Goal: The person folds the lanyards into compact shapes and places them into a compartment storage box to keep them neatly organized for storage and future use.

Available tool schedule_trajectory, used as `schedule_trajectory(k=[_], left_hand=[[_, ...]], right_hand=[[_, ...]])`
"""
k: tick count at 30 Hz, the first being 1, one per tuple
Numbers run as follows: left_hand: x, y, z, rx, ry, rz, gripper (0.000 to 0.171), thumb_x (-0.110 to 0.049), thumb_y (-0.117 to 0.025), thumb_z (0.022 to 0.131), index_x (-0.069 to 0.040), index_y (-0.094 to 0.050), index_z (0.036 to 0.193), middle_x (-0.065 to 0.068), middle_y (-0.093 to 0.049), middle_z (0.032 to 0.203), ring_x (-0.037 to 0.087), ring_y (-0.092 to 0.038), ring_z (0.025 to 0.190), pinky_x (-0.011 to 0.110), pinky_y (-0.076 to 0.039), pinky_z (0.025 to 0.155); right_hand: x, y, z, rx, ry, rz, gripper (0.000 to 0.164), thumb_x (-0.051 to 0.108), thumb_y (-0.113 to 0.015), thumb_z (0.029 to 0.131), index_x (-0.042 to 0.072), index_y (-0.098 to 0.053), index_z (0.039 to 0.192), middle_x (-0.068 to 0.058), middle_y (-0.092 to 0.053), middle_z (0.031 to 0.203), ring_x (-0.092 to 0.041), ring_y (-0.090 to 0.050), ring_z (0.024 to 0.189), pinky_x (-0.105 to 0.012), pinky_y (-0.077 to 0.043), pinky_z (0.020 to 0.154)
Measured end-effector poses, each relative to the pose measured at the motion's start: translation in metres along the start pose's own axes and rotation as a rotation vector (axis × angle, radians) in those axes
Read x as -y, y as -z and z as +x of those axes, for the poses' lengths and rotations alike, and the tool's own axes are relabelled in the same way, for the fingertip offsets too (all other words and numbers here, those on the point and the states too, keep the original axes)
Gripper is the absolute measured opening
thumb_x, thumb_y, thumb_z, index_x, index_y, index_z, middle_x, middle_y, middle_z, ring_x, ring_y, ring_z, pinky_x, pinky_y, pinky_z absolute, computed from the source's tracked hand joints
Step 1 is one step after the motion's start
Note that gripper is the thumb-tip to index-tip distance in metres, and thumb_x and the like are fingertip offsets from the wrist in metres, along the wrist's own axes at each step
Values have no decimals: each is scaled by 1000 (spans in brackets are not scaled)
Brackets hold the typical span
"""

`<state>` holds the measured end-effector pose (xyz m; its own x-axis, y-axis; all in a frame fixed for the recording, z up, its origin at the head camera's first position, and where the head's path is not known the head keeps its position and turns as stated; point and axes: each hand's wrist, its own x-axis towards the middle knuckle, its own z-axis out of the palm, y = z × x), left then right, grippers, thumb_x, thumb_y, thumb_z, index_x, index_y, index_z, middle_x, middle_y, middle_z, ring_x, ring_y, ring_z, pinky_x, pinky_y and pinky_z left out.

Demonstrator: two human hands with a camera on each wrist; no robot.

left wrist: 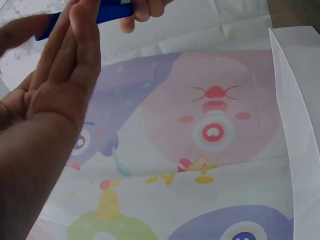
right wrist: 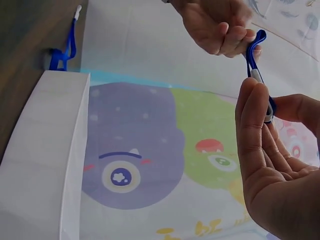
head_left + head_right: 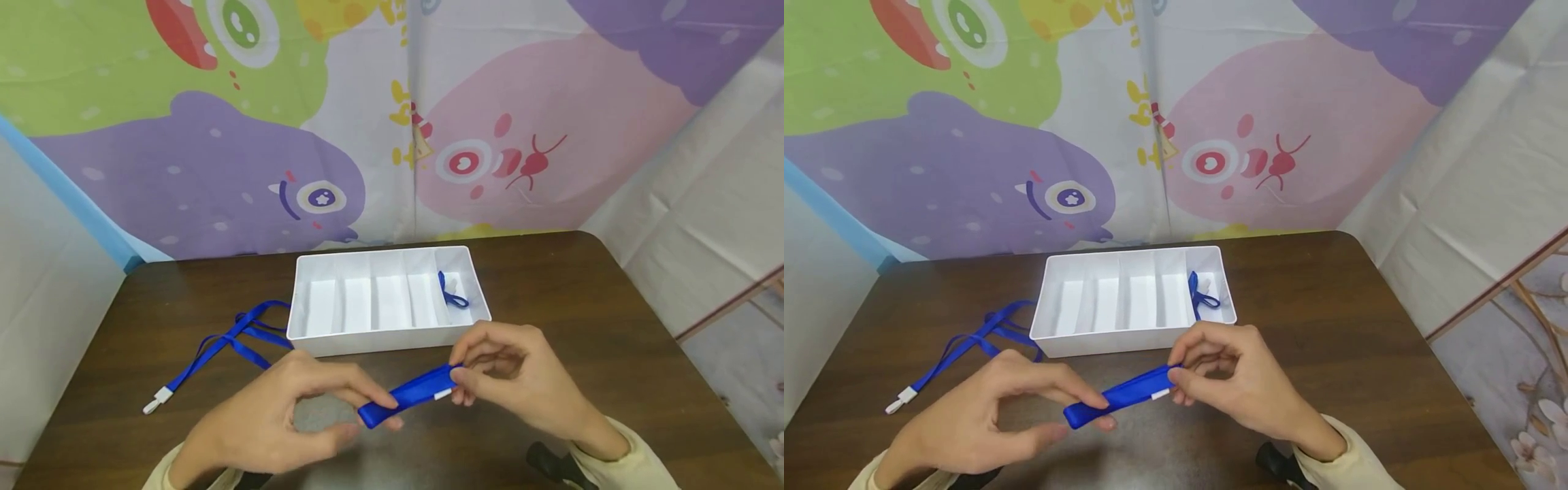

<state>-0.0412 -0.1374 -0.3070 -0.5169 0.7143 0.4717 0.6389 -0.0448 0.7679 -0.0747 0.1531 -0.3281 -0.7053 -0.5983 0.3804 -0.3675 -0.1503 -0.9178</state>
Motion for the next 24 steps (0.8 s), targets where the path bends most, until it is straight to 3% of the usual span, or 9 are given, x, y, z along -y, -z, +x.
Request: schedule_trajectory(k=[7, 11, 14, 17, 20, 24], left_hand=[[9, -2, 2, -52, -29, 67, 21, 0, -66, 93, -13, -70, 108, -5, -72, 95, 5, -67, 87, 22, -54, 72], [10, -5, 5, -102, -57, 99, 19, -1, -71, 90, -15, -72, 103, 0, -65, 106, 11, -61, 97, 27, -52, 81], [9, -9, 9, -79, -80, 53, 18, 2, -68, 91, -14, -69, 100, 6, -63, 119, 20, -60, 112, 34, -51, 92], [8, -15, 11, -23, -107, 25, 18, 5, -63, 93, -9, -65, 103, 8, -66, 122, 21, -62, 116, 35, -52, 95], [7, -19, 11, -27, -92, 65, 20, 5, -60, 95, -10, -64, 107, 3, -69, 114, 13, -66, 107, 30, -55, 87], [9, -23, 10, -111, -51, 153, 21, 3, -61, 96, -12, -67, 110, -2, -70, 105, 5, -63, 90, 20, -53, 75]], right_hand=[[-3, 0, 1, -5, -112, -26, 21, -15, -64, 87, 3, -65, 100, -14, -71, 79, -24, -70, 66, -38, -58, 55], [-3, -3, 1, -21, -133, -46, 19, -12, -66, 88, 3, -67, 99, -12, -72, 80, -24, -71, 67, -38, -59, 57], [-4, -5, 2, -24, -123, -68, 16, -10, -67, 88, 2, -68, 99, -11, -72, 80, -23, -71, 67, -38, -59, 58], [-4, -7, 3, -21, -114, -90, 14, -8, -68, 89, 2, -69, 99, -11, -72, 80, -22, -71, 68, -38, -59, 58], [-4, -9, 2, -25, -101, -117, 13, -7, -69, 89, 3, -69, 98, -10, -72, 80, -21, -71, 68, -37, -59, 58], [-6, -13, 0, -43, -83, -169, 14, -5, -71, 88, 6, -70, 98, -7, -73, 80, -20, -72, 69, -35, -59, 57]])
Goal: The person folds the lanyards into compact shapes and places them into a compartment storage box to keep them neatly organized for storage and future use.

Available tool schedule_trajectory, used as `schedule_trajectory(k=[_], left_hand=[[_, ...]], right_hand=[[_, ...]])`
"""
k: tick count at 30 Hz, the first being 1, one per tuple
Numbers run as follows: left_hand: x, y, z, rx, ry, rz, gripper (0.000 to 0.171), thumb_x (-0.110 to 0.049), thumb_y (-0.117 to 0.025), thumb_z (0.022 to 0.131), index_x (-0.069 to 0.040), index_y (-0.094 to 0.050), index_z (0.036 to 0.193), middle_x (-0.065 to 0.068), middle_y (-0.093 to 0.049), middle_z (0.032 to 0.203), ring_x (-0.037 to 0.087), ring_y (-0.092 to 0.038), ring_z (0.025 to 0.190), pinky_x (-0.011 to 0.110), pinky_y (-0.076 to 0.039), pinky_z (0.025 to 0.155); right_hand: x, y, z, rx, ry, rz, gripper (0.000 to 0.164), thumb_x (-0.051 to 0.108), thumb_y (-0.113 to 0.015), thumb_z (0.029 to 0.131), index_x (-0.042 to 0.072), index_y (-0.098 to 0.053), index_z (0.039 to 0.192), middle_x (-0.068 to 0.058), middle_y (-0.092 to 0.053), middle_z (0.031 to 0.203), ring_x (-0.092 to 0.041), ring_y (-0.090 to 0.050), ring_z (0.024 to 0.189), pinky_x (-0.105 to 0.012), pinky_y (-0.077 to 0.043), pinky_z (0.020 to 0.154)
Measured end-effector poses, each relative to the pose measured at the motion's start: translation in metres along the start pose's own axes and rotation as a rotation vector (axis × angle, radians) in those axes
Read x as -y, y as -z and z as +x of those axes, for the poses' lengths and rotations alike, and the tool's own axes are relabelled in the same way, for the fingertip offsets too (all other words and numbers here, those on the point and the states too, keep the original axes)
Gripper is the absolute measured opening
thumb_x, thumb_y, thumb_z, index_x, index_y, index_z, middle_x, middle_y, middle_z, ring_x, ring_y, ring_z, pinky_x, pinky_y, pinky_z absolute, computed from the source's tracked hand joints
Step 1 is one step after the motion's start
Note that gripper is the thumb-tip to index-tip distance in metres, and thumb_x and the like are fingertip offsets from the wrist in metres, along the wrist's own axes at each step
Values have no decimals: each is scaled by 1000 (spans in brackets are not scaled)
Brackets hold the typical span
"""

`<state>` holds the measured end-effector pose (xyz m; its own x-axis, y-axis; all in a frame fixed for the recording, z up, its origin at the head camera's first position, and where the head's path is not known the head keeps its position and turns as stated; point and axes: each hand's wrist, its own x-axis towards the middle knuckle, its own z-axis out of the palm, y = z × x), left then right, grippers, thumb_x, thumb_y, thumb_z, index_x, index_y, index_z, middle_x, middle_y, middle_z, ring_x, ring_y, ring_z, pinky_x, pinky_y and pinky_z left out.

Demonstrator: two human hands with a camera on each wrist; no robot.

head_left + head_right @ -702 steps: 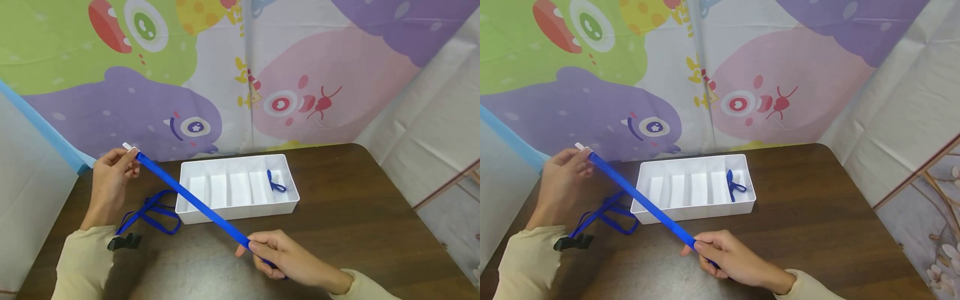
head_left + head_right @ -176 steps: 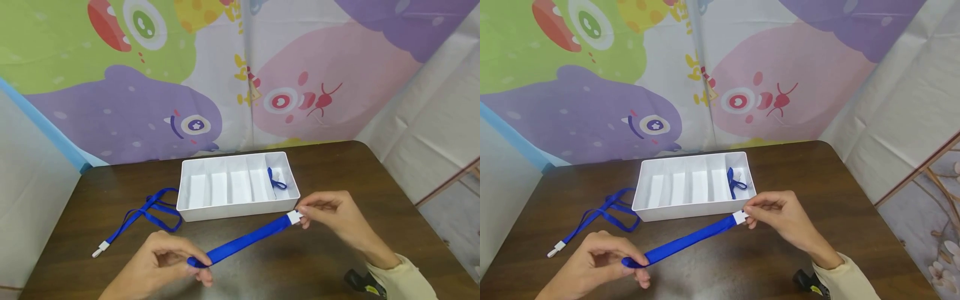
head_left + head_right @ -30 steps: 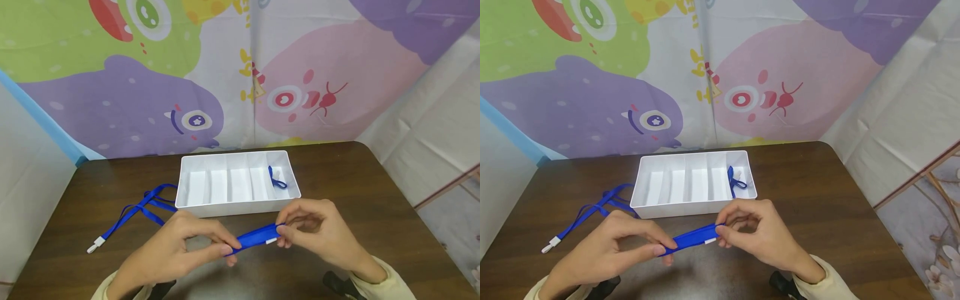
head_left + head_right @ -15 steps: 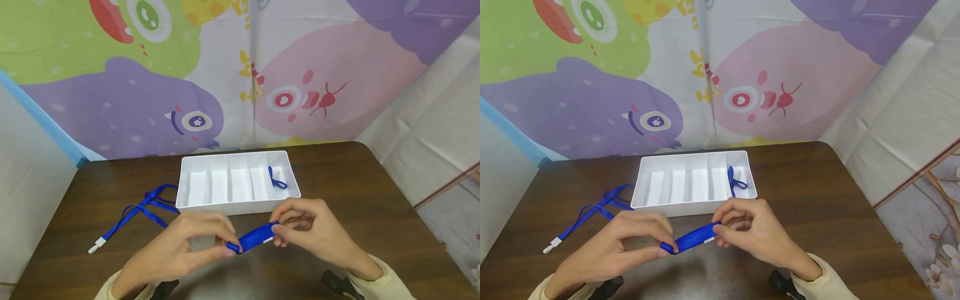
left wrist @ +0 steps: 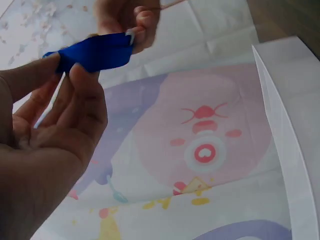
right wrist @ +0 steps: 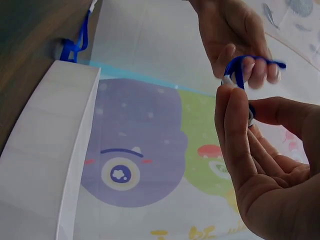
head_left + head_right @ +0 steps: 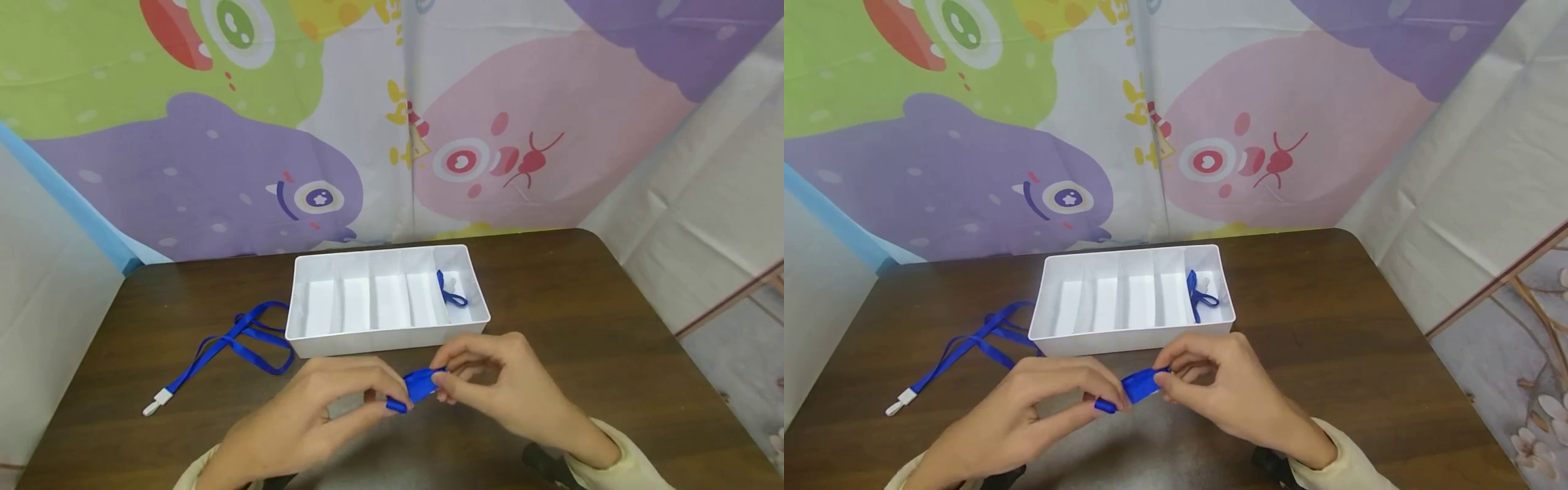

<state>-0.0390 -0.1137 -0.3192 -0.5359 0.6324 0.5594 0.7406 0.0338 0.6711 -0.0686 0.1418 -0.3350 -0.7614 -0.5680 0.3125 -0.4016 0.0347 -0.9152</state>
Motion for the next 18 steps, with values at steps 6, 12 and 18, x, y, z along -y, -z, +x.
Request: schedule_trajectory(k=[6, 12, 18], left_hand=[[2, -9, 3, -116, -1, 123, 24, 3, -63, 94, -9, -71, 113, -3, -68, 102, 4, -61, 85, 13, -49, 70], [3, -20, 4, -203, 46, 255, 21, -6, -66, 95, -12, -67, 116, -6, -68, 105, 2, -57, 83, 9, -44, 69], [5, -26, 6, -296, 43, 296, 14, -4, -70, 92, -13, -67, 102, -6, -66, 97, 3, -56, 81, 10, -41, 66]], right_hand=[[-2, -7, -1, -33, 118, -15, 17, -9, -69, 88, 3, -70, 100, -8, -74, 85, -20, -73, 73, -34, -59, 59], [-4, -12, 0, -88, 182, 5, 22, -14, -68, 87, 2, -72, 101, -9, -75, 90, -20, -73, 74, -35, -60, 62], [-7, -17, 0, -99, 234, 74, 24, -19, -65, 86, -3, -71, 103, -15, -74, 95, -22, -73, 75, -38, -60, 63]])
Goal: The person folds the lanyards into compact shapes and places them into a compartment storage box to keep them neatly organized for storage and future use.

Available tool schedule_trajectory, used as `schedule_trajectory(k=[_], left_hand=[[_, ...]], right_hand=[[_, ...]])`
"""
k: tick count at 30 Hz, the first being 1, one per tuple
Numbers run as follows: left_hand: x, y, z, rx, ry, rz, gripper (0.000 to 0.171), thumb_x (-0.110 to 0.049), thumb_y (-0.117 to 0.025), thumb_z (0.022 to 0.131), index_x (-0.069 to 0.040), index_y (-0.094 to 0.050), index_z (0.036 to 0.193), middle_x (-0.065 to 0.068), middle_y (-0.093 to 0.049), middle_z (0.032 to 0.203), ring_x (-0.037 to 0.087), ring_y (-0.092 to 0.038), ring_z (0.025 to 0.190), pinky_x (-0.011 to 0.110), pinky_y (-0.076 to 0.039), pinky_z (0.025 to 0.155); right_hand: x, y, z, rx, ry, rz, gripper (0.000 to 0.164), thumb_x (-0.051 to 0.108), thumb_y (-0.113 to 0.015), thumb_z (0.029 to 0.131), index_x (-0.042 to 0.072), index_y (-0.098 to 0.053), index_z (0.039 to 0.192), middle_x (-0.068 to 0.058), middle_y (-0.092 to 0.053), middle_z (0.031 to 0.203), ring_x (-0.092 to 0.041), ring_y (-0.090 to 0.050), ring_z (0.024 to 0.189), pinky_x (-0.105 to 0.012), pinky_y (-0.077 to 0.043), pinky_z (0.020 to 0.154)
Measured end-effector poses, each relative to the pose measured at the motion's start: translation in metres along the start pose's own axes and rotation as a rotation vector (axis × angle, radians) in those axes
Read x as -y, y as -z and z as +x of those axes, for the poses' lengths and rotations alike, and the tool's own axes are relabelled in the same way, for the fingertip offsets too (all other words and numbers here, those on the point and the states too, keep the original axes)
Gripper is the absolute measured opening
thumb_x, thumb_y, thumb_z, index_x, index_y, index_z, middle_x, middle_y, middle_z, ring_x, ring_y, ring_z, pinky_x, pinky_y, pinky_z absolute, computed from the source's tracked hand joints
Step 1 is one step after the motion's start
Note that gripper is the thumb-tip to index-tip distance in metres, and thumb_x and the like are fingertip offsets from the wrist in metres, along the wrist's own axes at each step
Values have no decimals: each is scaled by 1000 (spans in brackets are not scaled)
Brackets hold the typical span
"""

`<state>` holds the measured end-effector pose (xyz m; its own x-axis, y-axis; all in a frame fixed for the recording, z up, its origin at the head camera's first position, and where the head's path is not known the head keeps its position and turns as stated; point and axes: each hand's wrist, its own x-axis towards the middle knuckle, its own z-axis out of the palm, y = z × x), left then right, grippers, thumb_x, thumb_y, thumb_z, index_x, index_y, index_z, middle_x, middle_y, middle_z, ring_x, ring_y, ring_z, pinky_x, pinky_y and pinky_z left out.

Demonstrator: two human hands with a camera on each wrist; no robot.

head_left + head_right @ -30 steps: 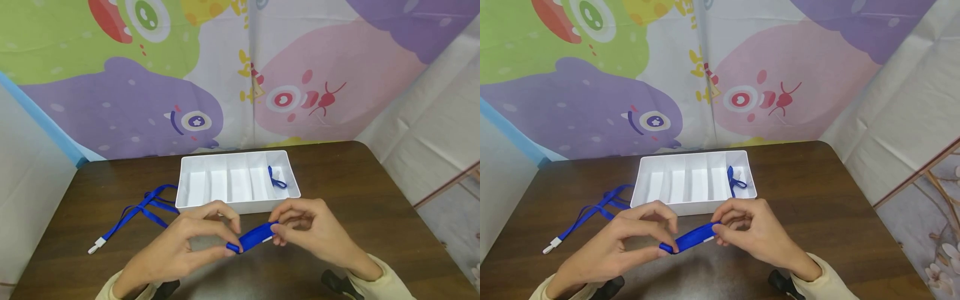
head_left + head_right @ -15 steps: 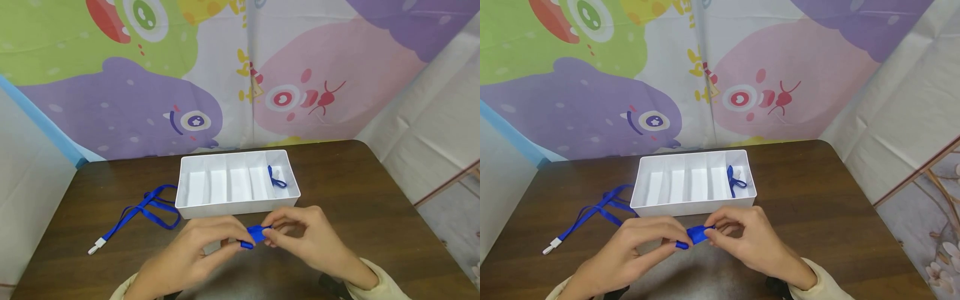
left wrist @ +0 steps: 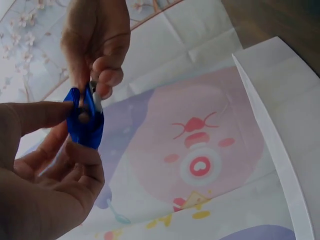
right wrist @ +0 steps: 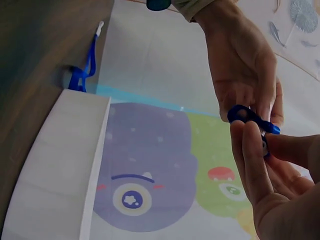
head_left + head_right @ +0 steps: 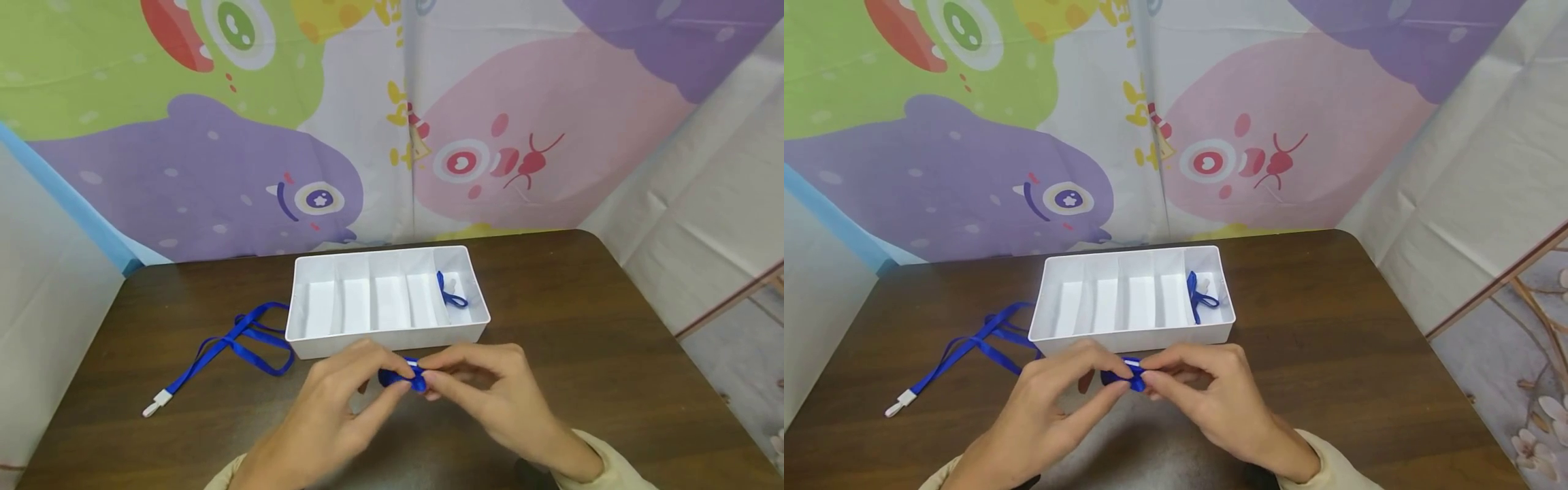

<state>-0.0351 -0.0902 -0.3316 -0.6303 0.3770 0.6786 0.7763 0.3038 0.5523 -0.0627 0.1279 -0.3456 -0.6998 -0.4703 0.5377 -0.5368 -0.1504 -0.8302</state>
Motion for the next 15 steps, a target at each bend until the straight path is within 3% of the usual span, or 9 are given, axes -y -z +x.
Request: schedule_trajectory(k=[3, 7, 15], left_hand=[[0, -2, 0, -45, -2, 6, 19, 1, -72, 87, -13, -67, 99, -3, -64, 101, 5, -56, 80, 11, -41, 63], [0, -5, 0, -54, 11, 27, 20, 4, -72, 85, -11, -67, 97, 1, -62, 107, 7, -59, 83, 11, -45, 66], [4, -9, -1, -25, -31, 149, 21, 8, -69, 81, -8, -65, 94, -1, -61, 101, 11, -61, 90, 16, -50, 80]], right_hand=[[-2, -2, -1, -6, 12, 22, 24, -20, -64, 86, -5, -71, 104, -17, -74, 97, -22, -73, 77, -38, -60, 64], [-4, -4, -1, -12, 22, 31, 26, -21, -62, 86, -6, -71, 105, -18, -73, 98, -22, -73, 79, -39, -60, 66], [-11, -9, -1, -17, 125, -127, 28, -17, -69, 83, -3, -71, 107, -14, -74, 95, -20, -73, 78, -31, -60, 65]])
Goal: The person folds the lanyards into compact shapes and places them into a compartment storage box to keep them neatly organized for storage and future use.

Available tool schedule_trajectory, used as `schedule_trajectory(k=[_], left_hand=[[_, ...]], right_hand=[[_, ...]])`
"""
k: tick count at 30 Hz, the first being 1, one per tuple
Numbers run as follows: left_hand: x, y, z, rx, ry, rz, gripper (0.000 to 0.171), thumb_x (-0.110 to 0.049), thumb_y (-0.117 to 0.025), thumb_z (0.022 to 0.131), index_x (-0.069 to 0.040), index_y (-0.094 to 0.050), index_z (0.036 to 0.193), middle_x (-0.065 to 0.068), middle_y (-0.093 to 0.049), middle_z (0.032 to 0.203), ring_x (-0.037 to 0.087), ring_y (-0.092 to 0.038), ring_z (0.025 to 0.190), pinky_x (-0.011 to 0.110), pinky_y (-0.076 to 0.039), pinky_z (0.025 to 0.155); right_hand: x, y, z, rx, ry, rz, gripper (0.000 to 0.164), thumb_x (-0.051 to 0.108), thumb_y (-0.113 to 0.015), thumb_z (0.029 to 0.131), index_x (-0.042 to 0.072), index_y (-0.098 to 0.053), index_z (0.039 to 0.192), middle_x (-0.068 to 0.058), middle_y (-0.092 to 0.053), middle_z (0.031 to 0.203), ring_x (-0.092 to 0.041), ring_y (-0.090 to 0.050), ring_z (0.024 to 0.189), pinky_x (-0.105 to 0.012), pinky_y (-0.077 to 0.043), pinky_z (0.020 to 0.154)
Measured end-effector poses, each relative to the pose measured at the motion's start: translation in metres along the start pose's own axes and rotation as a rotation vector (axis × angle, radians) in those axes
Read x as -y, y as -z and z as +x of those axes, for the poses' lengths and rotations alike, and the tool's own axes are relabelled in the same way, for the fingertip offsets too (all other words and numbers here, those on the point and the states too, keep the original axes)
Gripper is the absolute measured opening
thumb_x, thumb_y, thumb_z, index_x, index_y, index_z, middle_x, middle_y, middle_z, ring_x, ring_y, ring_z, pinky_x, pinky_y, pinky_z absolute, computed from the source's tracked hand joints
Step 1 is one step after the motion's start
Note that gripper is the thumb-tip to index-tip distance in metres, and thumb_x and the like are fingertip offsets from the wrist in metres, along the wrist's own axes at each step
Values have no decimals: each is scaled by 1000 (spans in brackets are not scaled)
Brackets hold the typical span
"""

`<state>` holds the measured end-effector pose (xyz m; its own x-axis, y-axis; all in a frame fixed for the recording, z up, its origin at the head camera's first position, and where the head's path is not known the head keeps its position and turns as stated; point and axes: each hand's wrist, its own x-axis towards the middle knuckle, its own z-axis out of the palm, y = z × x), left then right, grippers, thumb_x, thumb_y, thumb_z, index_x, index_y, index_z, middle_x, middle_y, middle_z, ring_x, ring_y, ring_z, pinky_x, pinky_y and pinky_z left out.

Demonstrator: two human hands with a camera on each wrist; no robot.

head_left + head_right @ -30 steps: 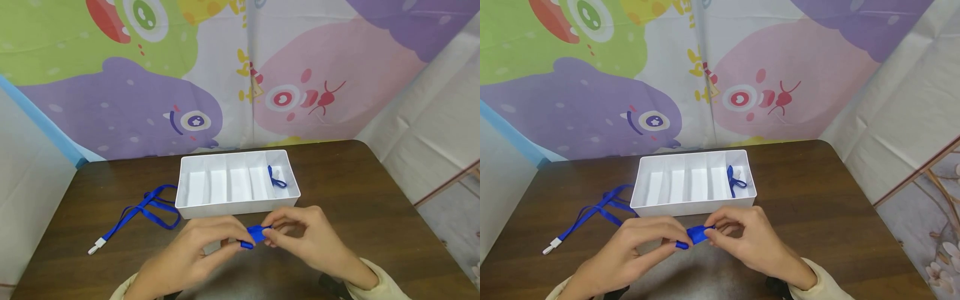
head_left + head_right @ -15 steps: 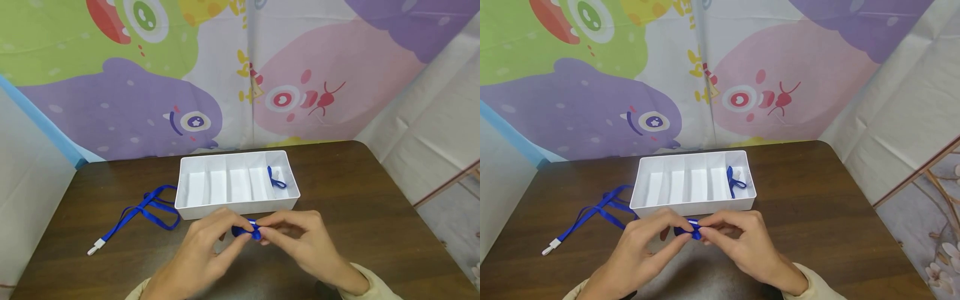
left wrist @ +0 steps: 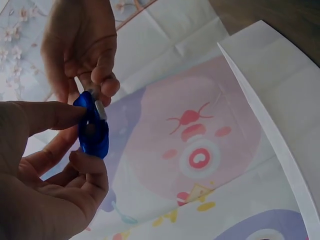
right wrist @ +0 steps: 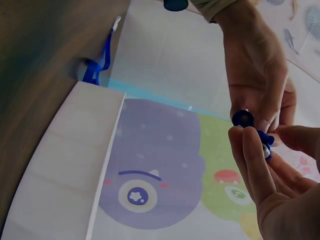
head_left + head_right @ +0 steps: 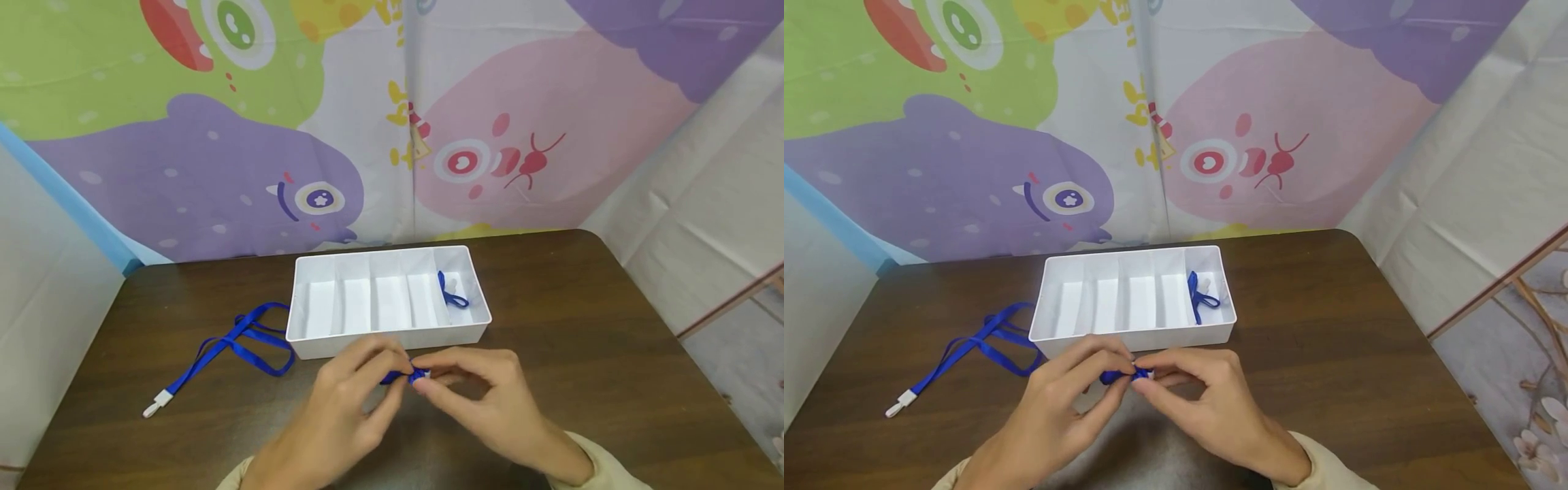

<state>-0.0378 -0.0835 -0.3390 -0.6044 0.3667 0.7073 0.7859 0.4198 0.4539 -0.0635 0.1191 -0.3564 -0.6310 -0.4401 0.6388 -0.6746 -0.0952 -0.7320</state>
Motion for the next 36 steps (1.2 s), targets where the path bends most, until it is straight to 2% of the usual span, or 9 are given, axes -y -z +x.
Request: schedule_trajectory(k=[4, 10, 13, 15, 17, 20, 24, 31, 36], left_hand=[[0, -1, 2, -11, -54, 36, 20, 8, -68, 82, -8, -67, 94, -2, -64, 99, 11, -59, 91, 18, -48, 81], [-1, 2, 5, -64, -86, -21, 12, -1, -66, 91, -10, -72, 97, -3, -71, 102, 14, -61, 100, 26, -43, 86], [0, 6, 5, -121, -82, -4, 11, -4, -66, 92, -11, -73, 97, -2, -73, 101, 21, -59, 107, 32, -41, 85], [2, 10, 5, -124, -41, 7, 11, -9, -67, 93, -11, -73, 103, -2, -73, 103, 23, -58, 109, 33, -44, 87], [4, 15, 4, -75, 23, -4, 17, -14, -69, 94, -12, -71, 111, -4, -72, 104, 18, -61, 106, 30, -47, 87], [6, 20, 1, 90, 120, -40, 24, -23, -67, 97, -15, -67, 120, -9, -70, 108, 7, -64, 101, 26, -51, 87], [7, 21, 0, 246, 148, -56, 14, -25, -63, 99, -19, -70, 110, -16, -68, 98, -1, -61, 87, 17, -51, 77], [11, 16, -1, 254, 87, -8, 8, -20, -65, 98, -15, -71, 97, -14, -67, 83, -5, -50, 65, 7, -41, 58], [16, 8, -13, 213, 21, 39, 10, -20, -66, 98, -12, -71, 94, -11, -68, 80, -4, -50, 65, 9, -42, 59]], right_hand=[[-3, -1, -1, -11, 49, -46, 29, -17, -72, 79, -1, -71, 103, -14, -74, 93, -19, -73, 75, -28, -59, 64], [-2, 1, -1, -57, 107, -103, 28, -17, -71, 78, 1, -72, 99, -13, -74, 89, -14, -72, 76, -25, -58, 63], [-1, 1, 0, -70, 120, -133, 23, -13, -72, 80, 2, -72, 97, -11, -74, 87, -13, -72, 76, -24, -58, 63], [0, 2, 1, -72, 139, -161, 17, -8, -73, 83, 3, -72, 96, -11, -74, 87, -13, -72, 75, -23, -58, 63], [1, 3, 2, -66, 162, -180, 12, -4, -72, 85, 3, -72, 95, -10, -73, 86, -12, -71, 74, -22, -57, 63], [4, 5, 4, -47, 211, -202, 5, 2, -70, 90, 1, -72, 95, -11, -73, 86, -13, -71, 75, -21, -57, 65], [6, 6, 6, -8, 254, -211, 8, 5, -66, 94, -1, -71, 95, -12, -73, 87, -15, -71, 77, -21, -57, 67], [2, 5, 5, 29, 282, -302, 10, 10, -65, 95, 1, -68, 94, -6, -72, 85, -11, -70, 74, -19, -57, 68], [-1, 5, 0, 154, 158, -360, 19, 13, -68, 95, 2, -66, 112, -2, -73, 95, -7, -70, 81, -17, -56, 73]])
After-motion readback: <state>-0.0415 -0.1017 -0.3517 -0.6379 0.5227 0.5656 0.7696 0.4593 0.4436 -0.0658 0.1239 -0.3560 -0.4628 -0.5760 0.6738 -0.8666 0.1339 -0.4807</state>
